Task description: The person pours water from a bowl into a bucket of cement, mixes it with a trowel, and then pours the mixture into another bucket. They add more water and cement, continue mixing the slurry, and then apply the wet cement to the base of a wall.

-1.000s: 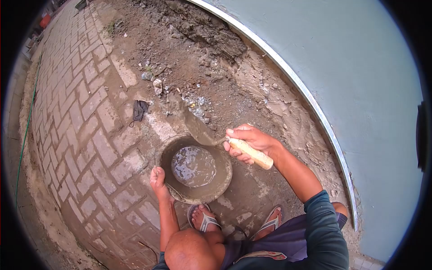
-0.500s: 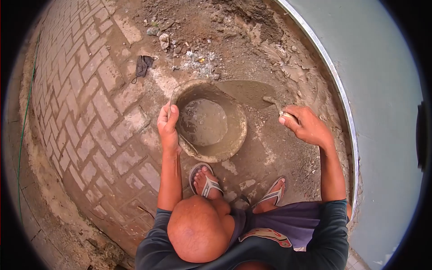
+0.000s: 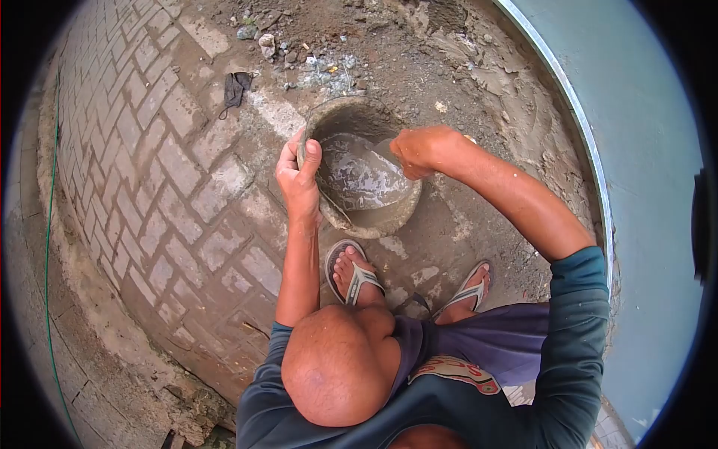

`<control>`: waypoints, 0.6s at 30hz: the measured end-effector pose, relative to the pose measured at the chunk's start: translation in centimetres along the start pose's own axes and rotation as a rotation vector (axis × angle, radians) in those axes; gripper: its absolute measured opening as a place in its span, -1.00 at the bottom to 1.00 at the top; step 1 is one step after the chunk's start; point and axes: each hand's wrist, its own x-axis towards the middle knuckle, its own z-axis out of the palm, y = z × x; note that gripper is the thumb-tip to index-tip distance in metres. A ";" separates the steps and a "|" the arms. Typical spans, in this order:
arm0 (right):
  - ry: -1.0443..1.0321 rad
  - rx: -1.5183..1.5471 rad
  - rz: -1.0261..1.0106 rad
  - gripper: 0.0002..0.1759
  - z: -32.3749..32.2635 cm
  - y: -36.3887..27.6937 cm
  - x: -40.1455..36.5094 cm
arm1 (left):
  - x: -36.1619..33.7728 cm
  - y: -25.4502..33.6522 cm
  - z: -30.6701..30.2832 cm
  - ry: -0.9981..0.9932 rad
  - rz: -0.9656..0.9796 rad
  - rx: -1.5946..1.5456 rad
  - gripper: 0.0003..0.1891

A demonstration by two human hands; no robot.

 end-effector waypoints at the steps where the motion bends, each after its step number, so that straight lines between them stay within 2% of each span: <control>1: -0.058 0.020 -0.015 -0.79 -0.1 0.7 0.4 | -0.1 -0.2 -0.4 0.001 0.000 0.002 -0.30; 2: -0.126 0.112 0.063 -0.74 -0.3 0.9 0.6 | -0.6 0.2 -0.5 0.001 0.007 -0.006 -0.30; 3: -0.130 0.111 0.056 -0.74 -0.2 1.1 0.4 | -1.0 0.4 -0.6 0.005 0.014 -0.013 -0.29; 5: -0.331 0.187 0.075 -0.61 -0.4 1.1 -0.4 | -1.6 0.2 -0.7 -0.007 0.026 -0.038 -0.28; 6: -0.334 0.185 0.068 -0.61 0.2 1.3 -0.6 | -1.8 0.1 -0.8 -0.024 0.040 -0.066 -0.27; 8: -0.320 0.413 0.003 -0.52 2.4 2.2 -1.0 | -2.2 0.0 -0.8 -0.036 0.045 -0.061 -0.26; 9: -0.321 0.411 0.000 -0.52 3.8 2.3 -1.1 | -2.2 0.0 -0.8 -0.057 0.051 -0.060 -0.25; 11: -0.219 0.656 -0.021 -0.51 6.5 2.1 -1.2 | -2.1 -0.4 -1.0 -0.049 0.043 -0.002 -0.25; 13: -0.188 0.698 -0.019 -0.49 7.7 1.2 -2.0 | -2.2 0.0 -0.5 -0.045 0.043 -0.018 -0.24; 14: -0.142 0.817 -0.059 -0.48 8.3 0.9 -2.4 | -2.2 0.0 -0.6 -0.042 0.049 -0.017 -0.24; 15: -0.096 0.935 -0.101 -0.48 8.6 0.4 -2.9 | -2.2 -0.1 -0.9 -0.039 0.047 -0.029 -0.29; 18: -0.002 1.011 -0.069 -0.47 8.9 -0.6 -4.0 | -2.2 -0.5 -1.7 -0.027 0.034 -0.071 -0.36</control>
